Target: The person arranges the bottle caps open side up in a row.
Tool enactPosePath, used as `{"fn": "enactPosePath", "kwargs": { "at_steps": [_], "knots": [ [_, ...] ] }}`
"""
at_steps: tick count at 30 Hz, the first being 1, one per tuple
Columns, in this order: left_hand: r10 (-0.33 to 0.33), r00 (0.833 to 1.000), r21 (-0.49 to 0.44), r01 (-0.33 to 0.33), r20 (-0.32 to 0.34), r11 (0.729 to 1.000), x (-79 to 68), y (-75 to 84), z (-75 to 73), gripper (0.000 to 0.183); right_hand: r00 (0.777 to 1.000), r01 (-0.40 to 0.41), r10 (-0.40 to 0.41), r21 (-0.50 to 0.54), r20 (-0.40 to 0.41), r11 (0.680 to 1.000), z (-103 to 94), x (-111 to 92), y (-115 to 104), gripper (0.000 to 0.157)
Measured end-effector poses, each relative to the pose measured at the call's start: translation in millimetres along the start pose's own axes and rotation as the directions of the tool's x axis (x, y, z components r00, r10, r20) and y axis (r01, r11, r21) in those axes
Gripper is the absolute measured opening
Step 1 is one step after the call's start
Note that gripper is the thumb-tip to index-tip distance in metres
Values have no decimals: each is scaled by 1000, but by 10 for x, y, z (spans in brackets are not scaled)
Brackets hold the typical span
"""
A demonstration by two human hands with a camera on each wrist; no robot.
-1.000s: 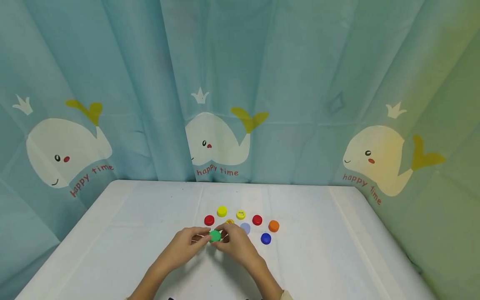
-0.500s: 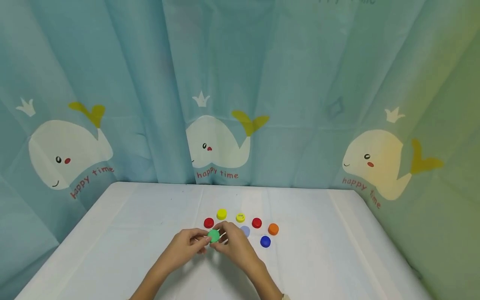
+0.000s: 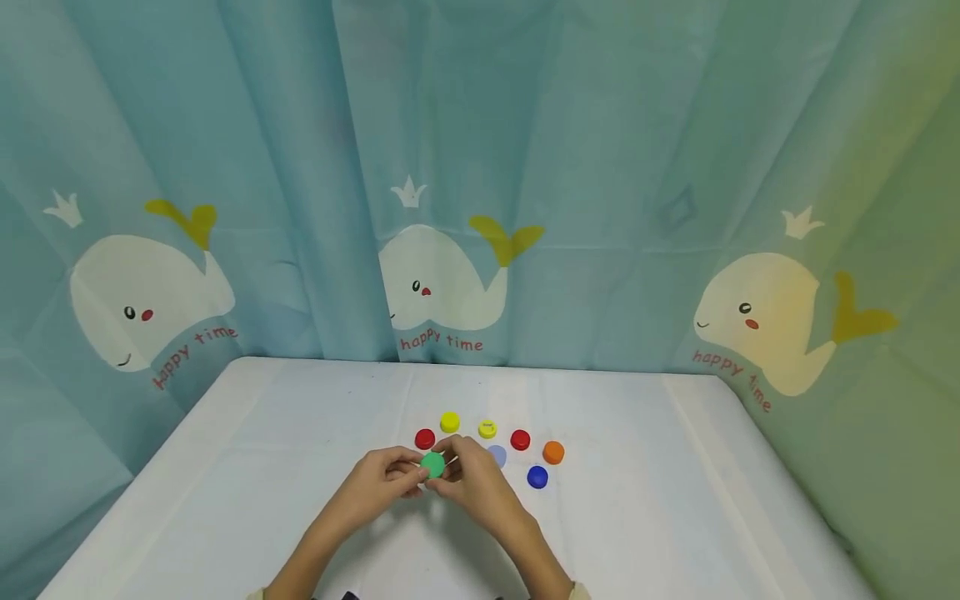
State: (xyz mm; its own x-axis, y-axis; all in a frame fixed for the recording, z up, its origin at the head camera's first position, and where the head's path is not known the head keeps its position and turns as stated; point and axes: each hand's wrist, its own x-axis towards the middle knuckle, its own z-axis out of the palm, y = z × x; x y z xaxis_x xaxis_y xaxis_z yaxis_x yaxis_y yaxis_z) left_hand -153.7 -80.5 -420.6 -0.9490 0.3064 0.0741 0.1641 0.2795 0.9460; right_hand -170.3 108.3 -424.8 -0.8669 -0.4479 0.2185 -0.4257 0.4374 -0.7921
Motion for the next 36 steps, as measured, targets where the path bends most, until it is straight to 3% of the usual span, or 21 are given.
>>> {"fn": "enactPosePath", "kwargs": {
  "at_steps": [10,22,26,31,36],
  "knots": [
    [-6,1000,6,6,-12,1000,-3,11,-28,34,999,31,-31,18,8,999,4,-7,4,32],
    [47,999,43,-47,1,998,19,26,-59,29,999,35,-35,-1,-1,999,-43,-3,-16,33],
    [62,998,38,-63,4,997,22,44,-71,25,1000,30,-30,30,-7,999,-52,-11,-38,25],
    [33,999,34,-33,8,999,19,78,-76,27,1000,14,-13,53,-10,999,-52,-18,-59,21],
    [9,999,-8,-9,31,1000,10,85,-90,26,999,48,-48,43,-10,998,-34,-12,-43,18]
  ]
}}
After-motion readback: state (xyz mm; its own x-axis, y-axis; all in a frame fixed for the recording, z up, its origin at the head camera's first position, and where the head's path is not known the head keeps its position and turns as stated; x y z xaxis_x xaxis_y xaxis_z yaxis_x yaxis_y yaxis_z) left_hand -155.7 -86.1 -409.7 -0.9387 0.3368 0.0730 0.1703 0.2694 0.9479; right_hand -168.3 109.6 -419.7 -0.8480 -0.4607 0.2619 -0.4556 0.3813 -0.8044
